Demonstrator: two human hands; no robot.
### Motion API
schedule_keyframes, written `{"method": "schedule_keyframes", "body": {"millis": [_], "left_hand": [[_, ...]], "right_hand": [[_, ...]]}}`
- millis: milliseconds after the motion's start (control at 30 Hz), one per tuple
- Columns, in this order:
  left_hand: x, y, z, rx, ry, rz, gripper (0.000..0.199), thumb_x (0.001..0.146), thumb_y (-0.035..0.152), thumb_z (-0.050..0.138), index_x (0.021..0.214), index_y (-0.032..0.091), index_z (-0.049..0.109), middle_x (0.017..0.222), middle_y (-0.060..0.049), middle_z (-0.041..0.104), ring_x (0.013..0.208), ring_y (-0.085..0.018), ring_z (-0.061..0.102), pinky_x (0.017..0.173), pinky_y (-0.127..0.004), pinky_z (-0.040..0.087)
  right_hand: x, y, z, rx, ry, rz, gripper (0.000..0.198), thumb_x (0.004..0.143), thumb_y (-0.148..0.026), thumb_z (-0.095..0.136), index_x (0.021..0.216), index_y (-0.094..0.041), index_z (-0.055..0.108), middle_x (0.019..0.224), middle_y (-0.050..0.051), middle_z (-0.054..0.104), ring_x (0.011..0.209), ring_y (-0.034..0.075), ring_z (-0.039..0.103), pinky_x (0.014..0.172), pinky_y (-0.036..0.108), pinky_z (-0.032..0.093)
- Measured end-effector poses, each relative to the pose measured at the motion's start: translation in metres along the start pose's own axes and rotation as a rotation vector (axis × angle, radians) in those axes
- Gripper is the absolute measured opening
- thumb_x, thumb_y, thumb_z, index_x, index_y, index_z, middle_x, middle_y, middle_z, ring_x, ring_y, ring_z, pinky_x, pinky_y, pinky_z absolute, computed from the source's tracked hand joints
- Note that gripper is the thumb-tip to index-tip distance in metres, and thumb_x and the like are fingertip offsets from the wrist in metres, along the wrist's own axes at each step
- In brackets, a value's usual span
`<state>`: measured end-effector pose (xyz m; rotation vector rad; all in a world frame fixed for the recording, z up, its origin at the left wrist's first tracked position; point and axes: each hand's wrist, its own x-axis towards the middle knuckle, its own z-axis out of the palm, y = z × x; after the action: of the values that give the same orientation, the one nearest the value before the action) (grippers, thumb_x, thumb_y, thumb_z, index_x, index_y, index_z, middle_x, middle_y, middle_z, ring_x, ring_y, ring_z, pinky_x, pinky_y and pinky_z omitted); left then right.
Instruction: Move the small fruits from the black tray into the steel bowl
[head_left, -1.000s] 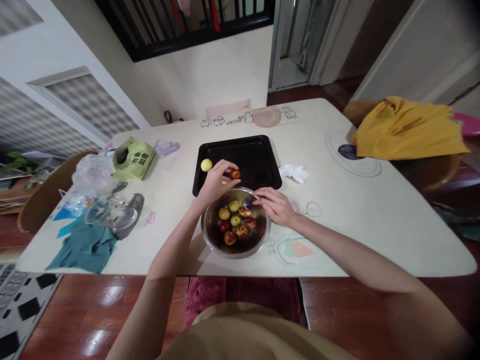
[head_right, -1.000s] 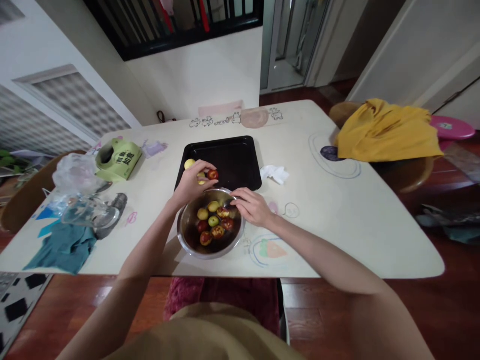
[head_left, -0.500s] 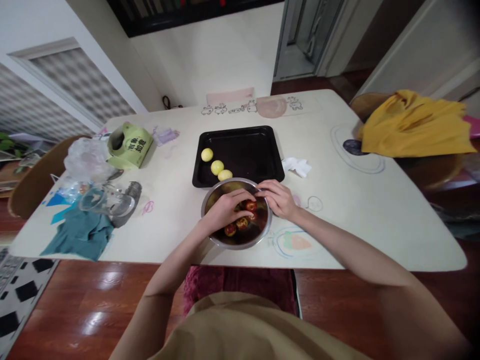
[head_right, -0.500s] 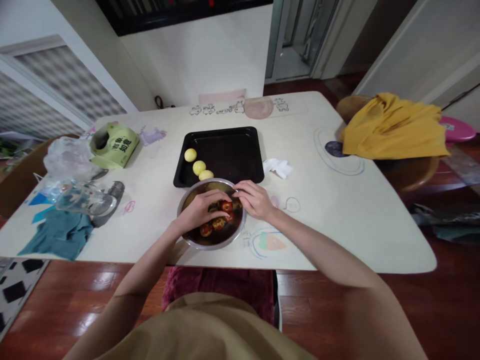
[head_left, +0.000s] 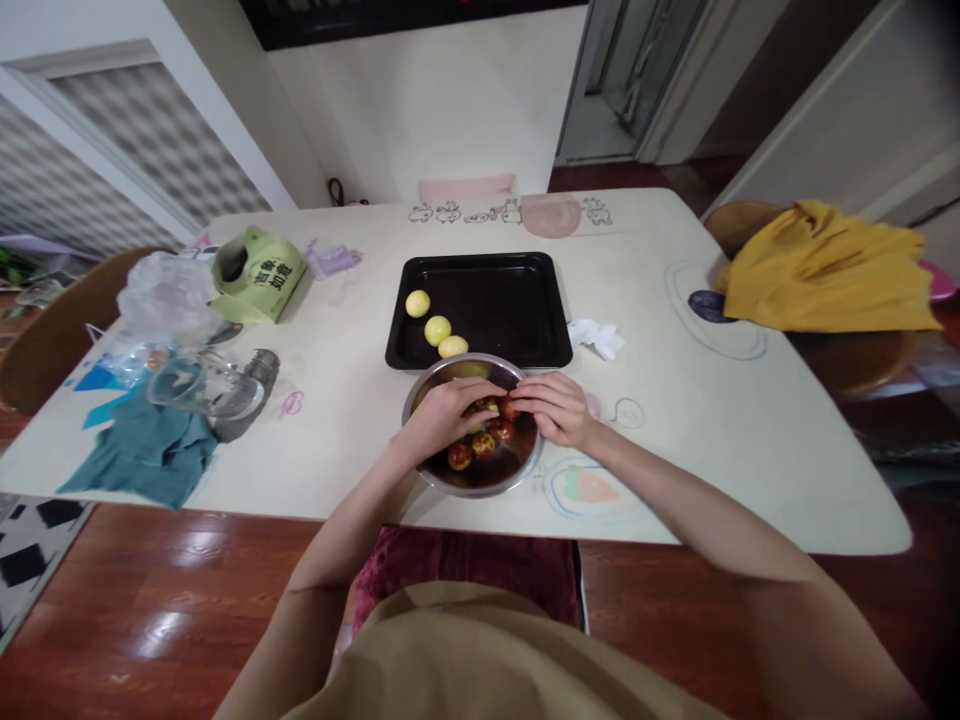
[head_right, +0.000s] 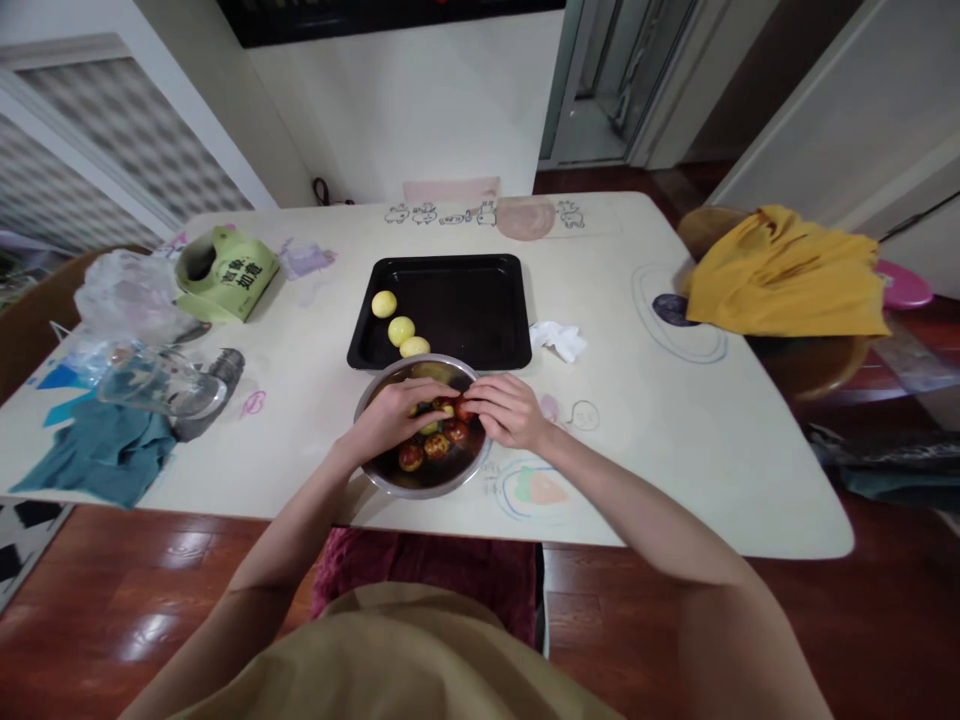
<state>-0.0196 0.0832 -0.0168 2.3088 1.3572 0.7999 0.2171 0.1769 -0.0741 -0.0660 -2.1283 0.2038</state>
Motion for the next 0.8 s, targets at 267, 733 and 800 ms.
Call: {"method": "schedule_keyframes", "body": {"millis": [267, 733, 800], "left_hand": [[-0.014, -0.013, -0.030, -0.036, 0.252, -0.118, 0.021, 0.104, 0.029, 0.066, 0.120, 0.020, 0.075, 0.117, -0.008, 0.080, 0.108, -0.022, 0.077, 0.099, -0.038, 0.062], [-0.035, -0.031, -0.038, -0.145, -0.011, 0.103, 0.082, 0.079, 0.055, 0.091, 0.150, 0.030, 0.060, 0.153, -0.013, 0.063, 0.154, -0.036, 0.048, 0.129, -0.063, 0.038], [-0.038, -0.033, -0.038, -0.121, -0.059, 0.103, 0.097, 0.074, 0.059, 0.093, 0.158, 0.032, 0.053, 0.162, -0.013, 0.054, 0.160, -0.037, 0.039, 0.132, -0.065, 0.031]], "right_hand": [[0.000, 0.000, -0.002, -0.002, 0.015, -0.019, 0.038, 0.107, -0.030, 0.046, 0.116, -0.022, 0.082, 0.099, 0.008, 0.085, 0.098, 0.027, 0.079, 0.079, 0.045, 0.060], [0.005, -0.007, -0.007, 0.019, -0.067, -0.021, 0.040, 0.108, -0.031, 0.045, 0.124, -0.019, 0.080, 0.097, 0.007, 0.085, 0.095, 0.025, 0.077, 0.081, 0.043, 0.056], [0.005, -0.007, -0.007, 0.009, -0.082, -0.011, 0.041, 0.109, -0.032, 0.044, 0.123, -0.019, 0.080, 0.099, 0.007, 0.085, 0.096, 0.025, 0.077, 0.081, 0.043, 0.056]]}}
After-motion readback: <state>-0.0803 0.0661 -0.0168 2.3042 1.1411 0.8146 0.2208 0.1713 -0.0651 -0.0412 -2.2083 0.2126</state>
